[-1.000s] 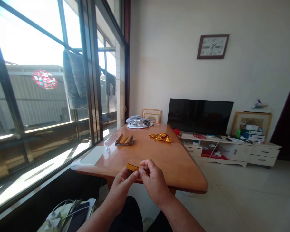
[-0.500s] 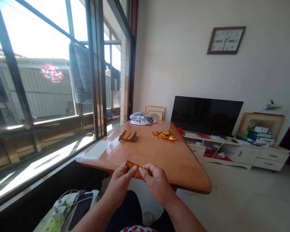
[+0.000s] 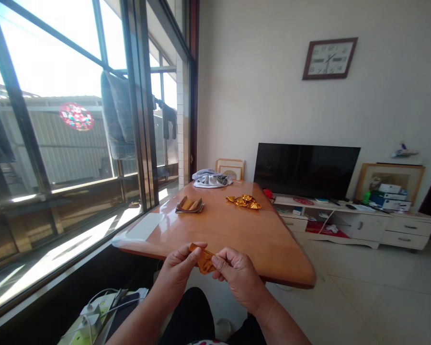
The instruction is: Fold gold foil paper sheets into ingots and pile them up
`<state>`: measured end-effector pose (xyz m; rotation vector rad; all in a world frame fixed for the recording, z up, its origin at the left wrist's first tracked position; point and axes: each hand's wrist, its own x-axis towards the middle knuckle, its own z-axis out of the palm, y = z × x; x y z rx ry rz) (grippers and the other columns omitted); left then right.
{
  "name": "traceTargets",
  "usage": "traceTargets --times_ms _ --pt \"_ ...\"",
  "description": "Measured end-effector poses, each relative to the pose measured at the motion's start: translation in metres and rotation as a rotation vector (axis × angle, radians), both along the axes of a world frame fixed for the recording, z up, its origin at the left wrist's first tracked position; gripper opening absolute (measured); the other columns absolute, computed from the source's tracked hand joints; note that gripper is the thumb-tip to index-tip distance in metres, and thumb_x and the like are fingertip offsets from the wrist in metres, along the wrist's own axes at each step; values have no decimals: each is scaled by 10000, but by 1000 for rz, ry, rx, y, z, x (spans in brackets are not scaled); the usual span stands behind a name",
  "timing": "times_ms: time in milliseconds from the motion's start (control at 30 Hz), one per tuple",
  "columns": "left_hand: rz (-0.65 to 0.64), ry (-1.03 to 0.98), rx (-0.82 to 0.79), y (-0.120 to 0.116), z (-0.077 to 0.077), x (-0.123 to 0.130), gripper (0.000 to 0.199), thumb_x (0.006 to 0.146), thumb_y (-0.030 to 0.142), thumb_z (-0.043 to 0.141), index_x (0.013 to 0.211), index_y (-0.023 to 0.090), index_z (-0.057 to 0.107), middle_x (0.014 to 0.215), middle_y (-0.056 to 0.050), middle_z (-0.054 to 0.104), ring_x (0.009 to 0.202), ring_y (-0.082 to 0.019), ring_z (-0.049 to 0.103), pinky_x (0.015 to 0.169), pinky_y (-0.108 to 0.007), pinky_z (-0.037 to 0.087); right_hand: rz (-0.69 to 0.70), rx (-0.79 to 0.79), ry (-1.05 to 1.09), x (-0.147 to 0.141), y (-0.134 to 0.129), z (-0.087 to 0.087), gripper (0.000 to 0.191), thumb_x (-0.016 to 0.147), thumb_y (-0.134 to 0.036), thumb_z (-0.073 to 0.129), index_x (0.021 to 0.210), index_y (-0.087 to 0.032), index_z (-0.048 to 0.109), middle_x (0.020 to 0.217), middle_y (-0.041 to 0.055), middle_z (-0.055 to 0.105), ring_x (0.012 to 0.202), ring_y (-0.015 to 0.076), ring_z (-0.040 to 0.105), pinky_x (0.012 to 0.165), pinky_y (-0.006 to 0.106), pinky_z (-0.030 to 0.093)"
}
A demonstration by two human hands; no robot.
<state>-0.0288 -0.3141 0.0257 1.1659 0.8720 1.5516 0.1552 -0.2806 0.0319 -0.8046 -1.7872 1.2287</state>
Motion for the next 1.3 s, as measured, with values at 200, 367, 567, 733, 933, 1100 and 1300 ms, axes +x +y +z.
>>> traceTargets --times_ms 200,367,567,733,933,1100,1300 --pt "-7 -9 -31 0 2 1 311 851 409 723 988 133 768 838 -57 687 781 -161 603 749 -274 477 7 36 -10 6 -1 2 376 934 -532 590 836 -176 658 700 16 677 661 143 570 665 273 449" --pt "-3 -61 -34 2 -4 2 327 886 431 673 1003 138 757 837 -63 687 779 -167 606 748 -287 478 13 51 -22 7 0 2 366 937 -524 585 847 -177 660 703 18 683 671 149 582 679 281 460" --pt "-6 -84 -61 3 -1 11 342 832 430 735 1031 153 714 807 -41 665 724 -144 586 697 -264 457 -23 38 -28 7 2 1 350 937 -509 585 851 -180 664 693 16 683 664 148 587 674 278 463" --pt "-56 -56 -26 0 1 20 250 811 380 759 872 143 704 771 -35 661 728 -149 575 722 -275 449 -15 33 -30 8 2 -3 354 936 -514 585 856 -178 660 700 14 677 667 146 591 668 273 469" --pt "-48 9 -32 0 -3 21 243 814 378 750 794 138 721 744 -42 682 717 -161 574 722 -285 445 -18 22 -64 8 4 -4 395 922 -553 584 834 -173 644 703 21 677 657 150 605 638 272 474" --pt "-65 10 -40 0 0 21 261 808 395 752 788 135 732 761 -51 700 727 -168 587 732 -290 452 -12 64 -78 11 2 2 419 940 -571 545 849 -177 656 694 18 669 651 142 594 633 267 464" --pt "-92 16 -39 1 1 18 271 830 405 734 790 136 734 763 -50 709 729 -168 602 739 -294 451 71 -33 -90 17 4 3 453 925 -597 554 938 -162 679 843 59 727 735 154 638 691 286 497"
